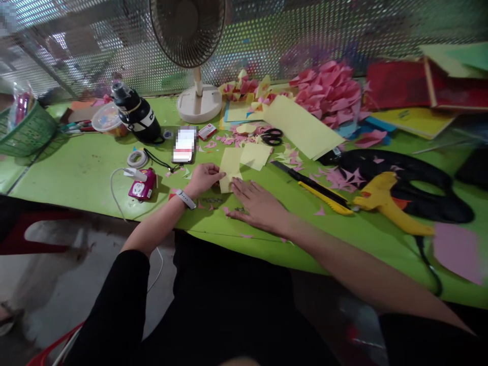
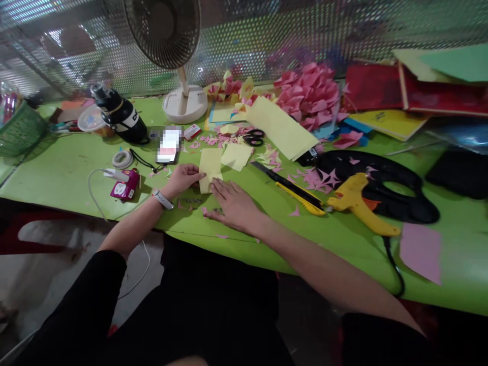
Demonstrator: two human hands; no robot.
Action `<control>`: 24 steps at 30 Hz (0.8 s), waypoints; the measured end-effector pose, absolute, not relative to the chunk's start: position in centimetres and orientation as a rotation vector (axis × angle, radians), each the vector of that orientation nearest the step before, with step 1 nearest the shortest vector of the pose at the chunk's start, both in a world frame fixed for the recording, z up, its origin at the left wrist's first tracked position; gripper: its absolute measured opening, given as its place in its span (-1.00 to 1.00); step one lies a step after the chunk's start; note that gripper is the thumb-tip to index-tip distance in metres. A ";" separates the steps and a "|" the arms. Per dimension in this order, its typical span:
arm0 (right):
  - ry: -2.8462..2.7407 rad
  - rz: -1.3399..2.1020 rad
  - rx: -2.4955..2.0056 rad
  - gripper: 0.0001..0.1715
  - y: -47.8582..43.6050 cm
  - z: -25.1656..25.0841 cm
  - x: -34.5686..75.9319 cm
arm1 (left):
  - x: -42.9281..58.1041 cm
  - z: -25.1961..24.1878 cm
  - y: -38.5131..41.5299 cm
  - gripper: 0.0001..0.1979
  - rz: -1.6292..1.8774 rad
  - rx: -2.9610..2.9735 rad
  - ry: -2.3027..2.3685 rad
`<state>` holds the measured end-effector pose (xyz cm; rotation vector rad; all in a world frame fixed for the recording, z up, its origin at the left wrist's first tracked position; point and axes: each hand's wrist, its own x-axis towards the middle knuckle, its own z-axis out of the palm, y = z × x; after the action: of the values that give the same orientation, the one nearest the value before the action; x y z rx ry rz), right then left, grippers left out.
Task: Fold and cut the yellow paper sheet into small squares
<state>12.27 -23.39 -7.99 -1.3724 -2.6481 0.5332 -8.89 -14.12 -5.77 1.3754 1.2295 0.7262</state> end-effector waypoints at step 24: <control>-2.697 0.436 -1.362 0.15 -24.0 -8.0 12.2 | -11.2 -6.7 -21.9 0.08 0.168 2.800 0.876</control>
<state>12.17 -24.00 -8.05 -1.3618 -2.6973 0.4359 -11.16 -21.92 -6.73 2.7997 0.8761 0.1681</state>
